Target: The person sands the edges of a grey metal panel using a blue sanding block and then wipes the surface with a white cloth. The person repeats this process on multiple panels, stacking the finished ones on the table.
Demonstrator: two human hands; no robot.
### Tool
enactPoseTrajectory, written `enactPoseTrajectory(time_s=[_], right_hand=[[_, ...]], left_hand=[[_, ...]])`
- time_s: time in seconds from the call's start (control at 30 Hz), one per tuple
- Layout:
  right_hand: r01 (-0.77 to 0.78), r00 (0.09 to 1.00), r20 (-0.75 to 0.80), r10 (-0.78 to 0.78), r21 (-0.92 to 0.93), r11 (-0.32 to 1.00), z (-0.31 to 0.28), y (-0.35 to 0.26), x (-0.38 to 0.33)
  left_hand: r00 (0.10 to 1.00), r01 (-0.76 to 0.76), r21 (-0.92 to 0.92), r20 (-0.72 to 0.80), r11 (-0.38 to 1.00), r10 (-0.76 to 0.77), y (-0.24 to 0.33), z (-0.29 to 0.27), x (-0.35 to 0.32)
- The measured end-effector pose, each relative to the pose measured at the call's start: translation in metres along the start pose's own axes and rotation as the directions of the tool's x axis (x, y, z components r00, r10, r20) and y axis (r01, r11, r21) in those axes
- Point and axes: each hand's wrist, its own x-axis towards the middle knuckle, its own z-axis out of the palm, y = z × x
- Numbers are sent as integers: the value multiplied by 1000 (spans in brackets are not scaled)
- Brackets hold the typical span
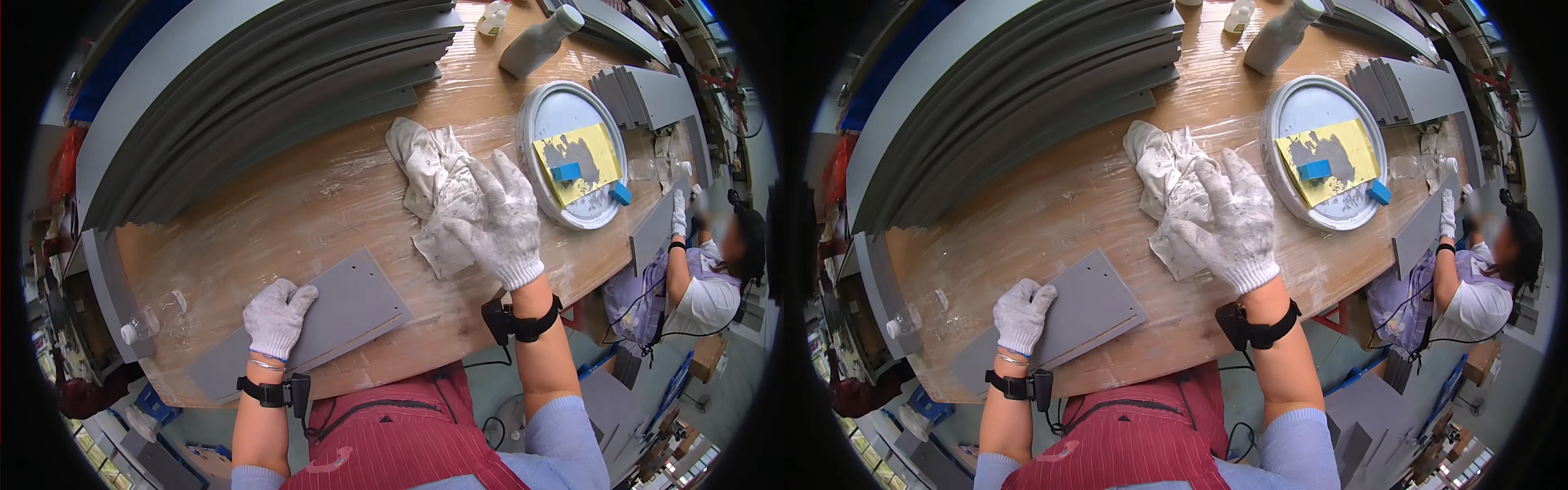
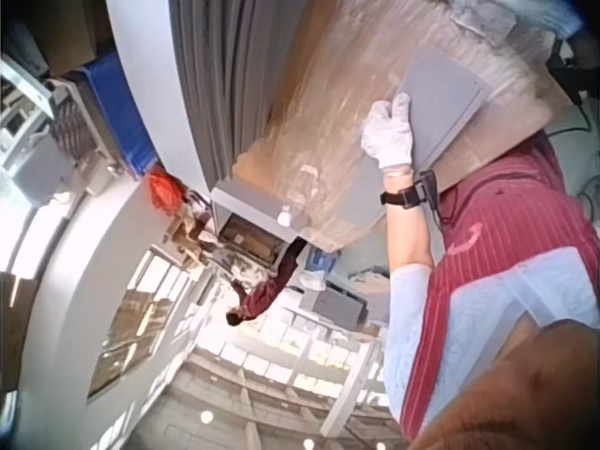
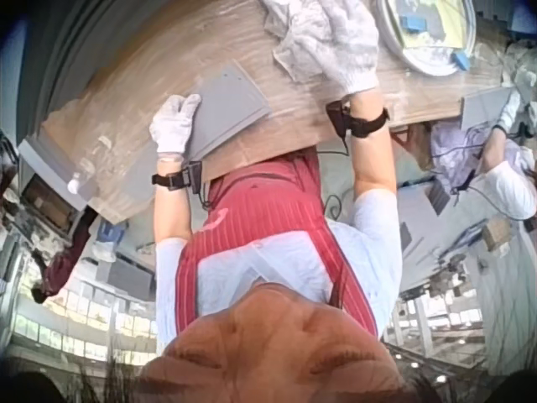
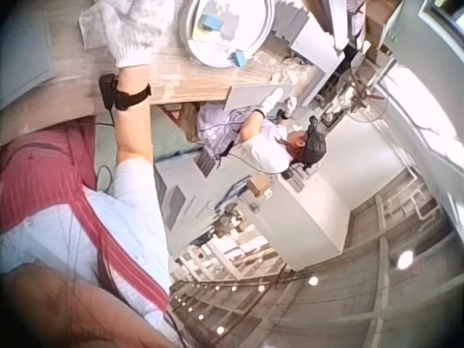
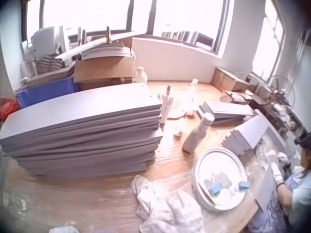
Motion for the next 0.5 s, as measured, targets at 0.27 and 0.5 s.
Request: enactPoseTrajectory(time_s=[0.27, 0.5], right_hand=[[-126, 983, 158, 98, 181, 975, 25, -27, 20], [233, 925, 290, -247, 82, 969, 92, -171, -54]], left_hand=[[981, -167, -158, -122, 973, 149, -11, 19, -5], [906, -321, -38, -304, 946, 295, -22, 39, -3]])
